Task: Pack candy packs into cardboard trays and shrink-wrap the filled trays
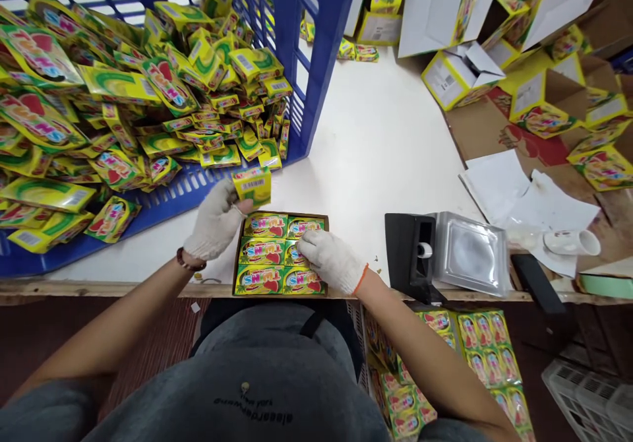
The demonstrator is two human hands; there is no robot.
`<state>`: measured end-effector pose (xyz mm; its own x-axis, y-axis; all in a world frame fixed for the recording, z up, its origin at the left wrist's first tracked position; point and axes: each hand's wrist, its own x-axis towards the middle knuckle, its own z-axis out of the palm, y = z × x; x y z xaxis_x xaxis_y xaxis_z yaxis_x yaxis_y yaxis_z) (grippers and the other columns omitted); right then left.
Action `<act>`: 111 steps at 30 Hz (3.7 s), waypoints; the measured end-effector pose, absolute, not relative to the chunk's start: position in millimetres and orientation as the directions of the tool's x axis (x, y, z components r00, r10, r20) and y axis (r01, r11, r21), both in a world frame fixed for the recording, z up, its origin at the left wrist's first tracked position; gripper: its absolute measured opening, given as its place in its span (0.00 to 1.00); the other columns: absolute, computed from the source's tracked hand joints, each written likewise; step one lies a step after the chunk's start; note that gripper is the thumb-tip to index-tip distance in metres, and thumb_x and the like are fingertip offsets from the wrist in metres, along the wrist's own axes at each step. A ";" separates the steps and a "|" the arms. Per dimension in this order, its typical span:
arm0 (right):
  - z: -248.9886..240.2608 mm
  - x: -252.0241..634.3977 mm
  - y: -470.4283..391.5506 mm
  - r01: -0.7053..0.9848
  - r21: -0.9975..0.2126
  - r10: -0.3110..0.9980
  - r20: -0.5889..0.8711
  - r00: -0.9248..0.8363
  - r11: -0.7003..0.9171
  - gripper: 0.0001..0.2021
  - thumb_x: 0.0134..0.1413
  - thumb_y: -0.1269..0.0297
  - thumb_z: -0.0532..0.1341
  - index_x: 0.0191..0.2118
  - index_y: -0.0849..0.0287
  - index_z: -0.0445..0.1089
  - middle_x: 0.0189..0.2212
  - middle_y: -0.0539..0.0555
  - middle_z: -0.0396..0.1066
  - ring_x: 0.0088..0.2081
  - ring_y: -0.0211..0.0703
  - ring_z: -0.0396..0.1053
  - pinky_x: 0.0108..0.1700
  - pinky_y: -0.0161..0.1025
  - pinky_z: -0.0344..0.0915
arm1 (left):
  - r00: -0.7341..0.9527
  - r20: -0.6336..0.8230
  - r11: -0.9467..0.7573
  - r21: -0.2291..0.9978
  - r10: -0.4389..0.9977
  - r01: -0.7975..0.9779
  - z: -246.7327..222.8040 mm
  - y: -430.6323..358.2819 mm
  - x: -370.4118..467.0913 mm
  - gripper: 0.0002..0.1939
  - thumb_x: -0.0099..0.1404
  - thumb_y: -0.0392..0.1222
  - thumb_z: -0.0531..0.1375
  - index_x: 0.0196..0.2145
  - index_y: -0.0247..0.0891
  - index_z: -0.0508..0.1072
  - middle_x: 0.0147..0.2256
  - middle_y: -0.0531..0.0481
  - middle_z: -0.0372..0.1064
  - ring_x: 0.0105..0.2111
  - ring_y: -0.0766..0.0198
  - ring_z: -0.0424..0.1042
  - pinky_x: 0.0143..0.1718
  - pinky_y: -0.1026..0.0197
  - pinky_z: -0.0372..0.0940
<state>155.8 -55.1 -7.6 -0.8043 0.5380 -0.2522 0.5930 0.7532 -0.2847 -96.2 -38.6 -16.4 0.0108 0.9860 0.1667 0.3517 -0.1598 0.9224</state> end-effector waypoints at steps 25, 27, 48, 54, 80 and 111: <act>7.4 159.5 -27.7 0.250 -0.958 0.927 -0.215 -0.308 -0.139 0.24 0.56 0.57 0.61 0.56 0.55 0.57 0.39 0.52 0.71 0.32 0.39 0.71 0.34 0.40 0.73 | 0.260 -0.125 0.056 0.965 0.958 0.257 -8.2 -46.4 -48.3 0.19 0.69 0.46 0.54 0.55 0.37 0.65 0.44 0.46 0.75 0.41 0.59 0.75 0.44 0.54 0.73; -2.1 165.6 -33.1 0.410 -0.912 0.944 -0.110 -0.310 0.028 0.23 0.57 0.61 0.60 0.57 0.57 0.59 0.43 0.56 0.70 0.40 0.44 0.72 0.40 0.44 0.73 | 0.301 -0.093 -0.066 0.876 0.949 0.477 -7.2 -41.6 -44.5 0.16 0.66 0.41 0.56 0.51 0.39 0.69 0.46 0.48 0.75 0.45 0.59 0.74 0.48 0.54 0.70; 4.3 149.3 -31.9 0.810 0.102 0.813 -0.163 -0.559 0.578 0.15 0.67 0.68 0.52 0.55 0.63 0.69 0.45 0.62 0.71 0.45 0.52 0.64 0.43 0.47 0.56 | 0.477 0.035 -0.465 0.299 0.878 0.833 -23.3 -66.3 -48.7 0.22 0.69 0.36 0.52 0.60 0.32 0.65 0.49 0.36 0.70 0.48 0.51 0.70 0.48 0.49 0.68; 12.6 125.8 -17.6 0.692 -0.066 0.686 -0.087 -0.722 0.719 0.17 0.66 0.58 0.53 0.57 0.57 0.64 0.44 0.57 0.69 0.42 0.48 0.66 0.39 0.44 0.62 | 0.524 0.188 -0.554 0.384 0.830 0.739 -42.2 -57.0 -64.9 0.22 0.64 0.32 0.49 0.54 0.32 0.70 0.47 0.38 0.74 0.46 0.51 0.74 0.49 0.49 0.69; 2.3 137.8 -30.0 0.791 -0.108 0.772 -0.173 -0.611 0.602 0.20 0.58 0.65 0.59 0.56 0.63 0.66 0.48 0.63 0.69 0.46 0.53 0.64 0.47 0.47 0.61 | 0.487 0.055 -0.482 0.275 0.871 0.832 -23.2 -99.2 -70.7 0.07 0.64 0.33 0.58 0.40 0.35 0.74 0.48 0.36 0.71 0.49 0.48 0.71 0.52 0.47 0.69; 23.7 119.4 -12.1 0.780 0.171 0.758 -0.430 -0.491 0.602 0.11 0.63 0.70 0.55 0.47 0.57 0.70 0.42 0.59 0.73 0.41 0.50 0.69 0.37 0.42 0.56 | 0.498 -0.015 -0.467 0.322 0.867 0.823 -25.6 -107.9 -70.5 0.10 0.66 0.37 0.61 0.45 0.30 0.74 0.52 0.34 0.69 0.56 0.47 0.67 0.58 0.44 0.64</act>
<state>119.4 -12.1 23.7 -0.4910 0.7579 -0.4295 0.7800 0.6021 0.1708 -70.5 -107.9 -25.6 0.4979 0.8671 -0.0146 0.8232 -0.4673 0.3224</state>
